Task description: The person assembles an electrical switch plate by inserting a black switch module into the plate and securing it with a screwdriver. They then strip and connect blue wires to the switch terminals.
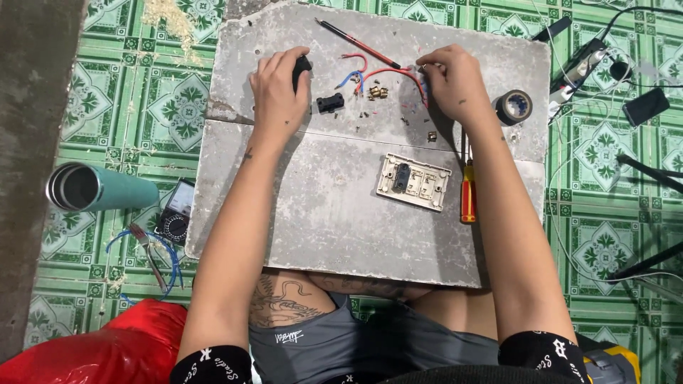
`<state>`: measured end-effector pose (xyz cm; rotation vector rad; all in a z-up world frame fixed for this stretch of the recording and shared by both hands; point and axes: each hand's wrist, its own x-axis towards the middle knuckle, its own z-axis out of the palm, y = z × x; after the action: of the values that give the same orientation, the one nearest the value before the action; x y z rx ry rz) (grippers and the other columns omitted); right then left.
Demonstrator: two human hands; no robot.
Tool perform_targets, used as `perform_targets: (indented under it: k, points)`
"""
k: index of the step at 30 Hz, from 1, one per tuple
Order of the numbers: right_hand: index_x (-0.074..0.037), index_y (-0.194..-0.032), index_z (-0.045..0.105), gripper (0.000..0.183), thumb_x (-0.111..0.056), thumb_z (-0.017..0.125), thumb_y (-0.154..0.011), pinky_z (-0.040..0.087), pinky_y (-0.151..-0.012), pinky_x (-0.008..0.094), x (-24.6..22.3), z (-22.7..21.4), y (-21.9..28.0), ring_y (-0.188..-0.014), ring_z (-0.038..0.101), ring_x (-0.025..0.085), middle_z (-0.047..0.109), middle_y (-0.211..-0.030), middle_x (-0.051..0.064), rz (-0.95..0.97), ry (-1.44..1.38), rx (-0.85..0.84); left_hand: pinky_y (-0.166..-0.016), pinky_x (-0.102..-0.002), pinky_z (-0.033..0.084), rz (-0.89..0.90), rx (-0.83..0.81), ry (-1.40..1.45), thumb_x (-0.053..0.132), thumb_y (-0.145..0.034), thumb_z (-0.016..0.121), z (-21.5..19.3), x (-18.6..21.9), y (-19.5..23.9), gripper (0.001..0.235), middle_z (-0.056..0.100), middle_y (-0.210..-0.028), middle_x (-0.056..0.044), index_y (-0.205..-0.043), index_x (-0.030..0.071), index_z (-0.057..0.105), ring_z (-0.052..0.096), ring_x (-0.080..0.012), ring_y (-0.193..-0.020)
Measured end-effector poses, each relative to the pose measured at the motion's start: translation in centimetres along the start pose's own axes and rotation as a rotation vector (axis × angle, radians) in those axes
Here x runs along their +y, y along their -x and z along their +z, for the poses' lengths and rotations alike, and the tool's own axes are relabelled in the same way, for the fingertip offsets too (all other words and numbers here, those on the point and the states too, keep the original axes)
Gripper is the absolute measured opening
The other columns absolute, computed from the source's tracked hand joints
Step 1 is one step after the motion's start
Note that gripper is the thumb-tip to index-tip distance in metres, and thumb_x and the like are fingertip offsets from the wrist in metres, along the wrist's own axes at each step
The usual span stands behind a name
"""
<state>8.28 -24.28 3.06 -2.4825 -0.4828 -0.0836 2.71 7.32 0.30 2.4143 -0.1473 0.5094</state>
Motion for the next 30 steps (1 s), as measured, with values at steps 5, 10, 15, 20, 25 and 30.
perform_targets:
  k: [5, 10, 15, 20, 25, 30]
  points:
    - [-0.007, -0.092, 0.076, 0.011, -0.016, 0.08, -0.098, 0.048, -0.091, 0.048, 0.7, 1.5, 0.1, -0.106, 0.055, 0.032, 0.054, -0.109, 0.013, 0.001, 0.067, -0.018, -0.091, -0.044, 0.037, -0.013, -0.015, 0.001, 0.017, -0.1, 0.057, -0.1, 0.0, 0.1, 0.031, 0.068, -0.118, -0.002, -0.13, 0.016, 0.062, 0.054, -0.0254, -0.108]
    - [-0.007, -0.09, 0.076, 0.016, -0.021, 0.079, -0.098, 0.053, -0.088, 0.042, 0.3, 0.5, 0.0, -0.102, 0.059, 0.028, 0.057, -0.112, 0.013, 0.054, -0.023, 0.014, -0.09, -0.042, 0.037, -0.012, -0.023, -0.017, 0.019, -0.1, 0.058, 0.3, -0.4, 0.0, 0.03, 0.069, -0.116, 0.0, -0.129, 0.017, 0.063, 0.054, -0.0244, -0.107]
    - [-0.009, -0.091, 0.078, 0.019, -0.026, 0.081, -0.097, 0.053, -0.086, 0.037, -0.3, -0.7, 0.0, -0.1, 0.059, 0.023, 0.062, -0.108, 0.01, 0.015, -0.092, 0.124, -0.088, -0.041, 0.037, -0.003, -0.025, -0.042, 0.019, -0.099, 0.059, 0.3, -0.4, 0.0, 0.031, 0.069, -0.118, 0.0, -0.129, 0.017, 0.064, 0.054, -0.0249, -0.107]
    - [-0.009, -0.091, 0.071, 0.01, -0.016, 0.071, -0.097, 0.052, -0.089, 0.036, 1.0, -1.6, 0.1, -0.101, 0.058, 0.022, 0.064, -0.105, 0.01, 0.05, -0.118, 0.179, -0.088, -0.041, 0.037, 0.004, -0.021, -0.031, 0.018, -0.098, 0.06, 0.2, -0.4, 0.0, 0.03, 0.07, -0.117, 0.001, -0.128, 0.017, 0.065, 0.054, -0.0242, -0.107]
    - [-0.01, -0.09, 0.078, 0.01, -0.019, 0.074, -0.094, 0.054, -0.082, 0.035, 4.2, -2.7, 1.1, -0.094, 0.062, 0.019, 0.068, -0.102, 0.008, 0.072, -0.111, 0.279, -0.087, -0.041, 0.036, 0.011, -0.021, -0.034, 0.018, -0.098, 0.06, 0.3, -0.4, 0.0, 0.028, 0.07, -0.116, 0.0, -0.126, 0.017, 0.065, 0.054, -0.0249, -0.106]
    - [-0.008, -0.093, 0.079, 0.009, -0.014, 0.075, -0.098, 0.058, -0.078, 0.035, 5.9, -2.9, 1.7, -0.088, 0.066, 0.019, 0.076, -0.093, 0.008, 0.14, -0.04, 0.265, -0.087, -0.041, 0.037, 0.001, -0.029, -0.046, 0.019, -0.098, 0.062, 0.3, -0.5, 0.0, 0.028, 0.07, -0.116, 0.001, -0.125, 0.018, 0.067, 0.055, -0.0238, -0.106]
